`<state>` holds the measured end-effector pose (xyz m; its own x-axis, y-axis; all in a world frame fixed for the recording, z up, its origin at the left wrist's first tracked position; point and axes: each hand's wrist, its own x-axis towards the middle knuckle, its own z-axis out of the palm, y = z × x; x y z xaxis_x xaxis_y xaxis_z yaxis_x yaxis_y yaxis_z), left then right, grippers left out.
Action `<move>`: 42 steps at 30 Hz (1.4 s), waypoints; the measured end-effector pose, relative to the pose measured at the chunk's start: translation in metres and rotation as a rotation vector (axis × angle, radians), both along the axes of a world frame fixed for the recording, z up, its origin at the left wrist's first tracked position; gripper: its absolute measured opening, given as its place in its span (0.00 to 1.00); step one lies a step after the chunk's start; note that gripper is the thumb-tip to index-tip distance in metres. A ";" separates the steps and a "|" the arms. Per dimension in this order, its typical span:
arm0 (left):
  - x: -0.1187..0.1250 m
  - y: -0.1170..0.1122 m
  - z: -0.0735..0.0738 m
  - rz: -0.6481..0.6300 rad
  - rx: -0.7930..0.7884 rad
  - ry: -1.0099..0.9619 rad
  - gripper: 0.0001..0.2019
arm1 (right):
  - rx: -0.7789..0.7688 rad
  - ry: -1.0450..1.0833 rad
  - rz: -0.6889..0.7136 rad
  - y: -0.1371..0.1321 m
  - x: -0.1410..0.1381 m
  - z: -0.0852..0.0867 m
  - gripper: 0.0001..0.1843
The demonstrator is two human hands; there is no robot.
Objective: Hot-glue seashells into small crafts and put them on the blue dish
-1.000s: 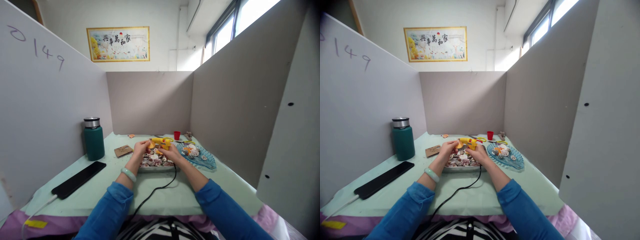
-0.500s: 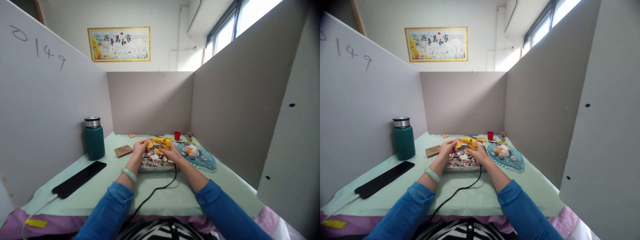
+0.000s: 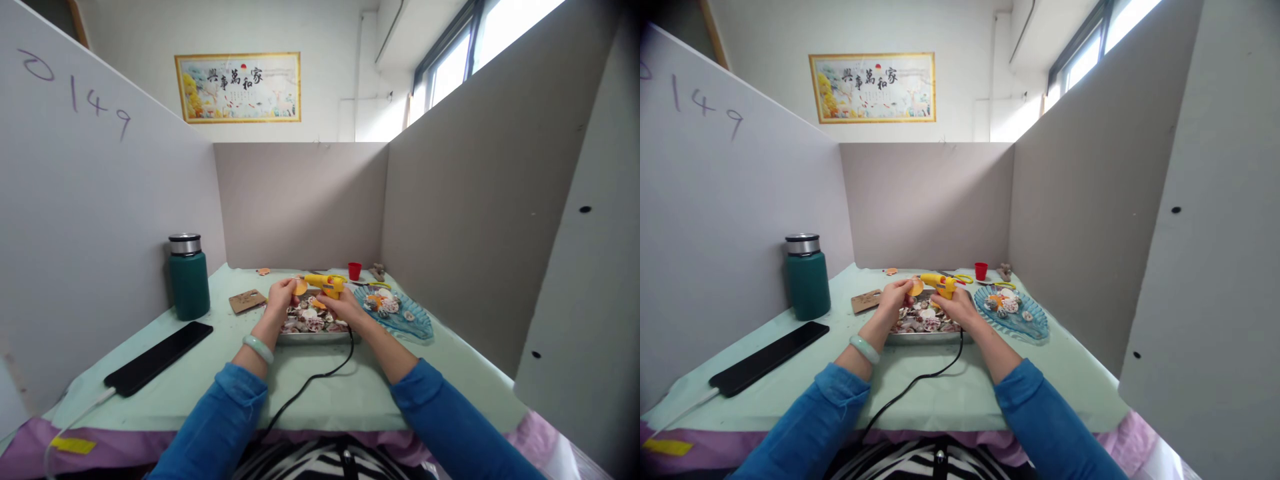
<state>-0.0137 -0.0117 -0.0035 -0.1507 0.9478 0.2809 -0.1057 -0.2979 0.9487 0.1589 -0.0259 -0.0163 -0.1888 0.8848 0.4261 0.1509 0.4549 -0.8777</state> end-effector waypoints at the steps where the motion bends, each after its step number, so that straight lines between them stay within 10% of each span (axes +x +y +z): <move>1: 0.000 0.000 0.000 -0.012 0.008 -0.001 0.13 | 0.003 -0.009 0.000 0.000 0.000 0.000 0.14; 42: 0.000 0.001 0.000 -0.097 0.019 0.065 0.12 | 0.012 -0.032 -0.006 0.002 0.001 -0.002 0.13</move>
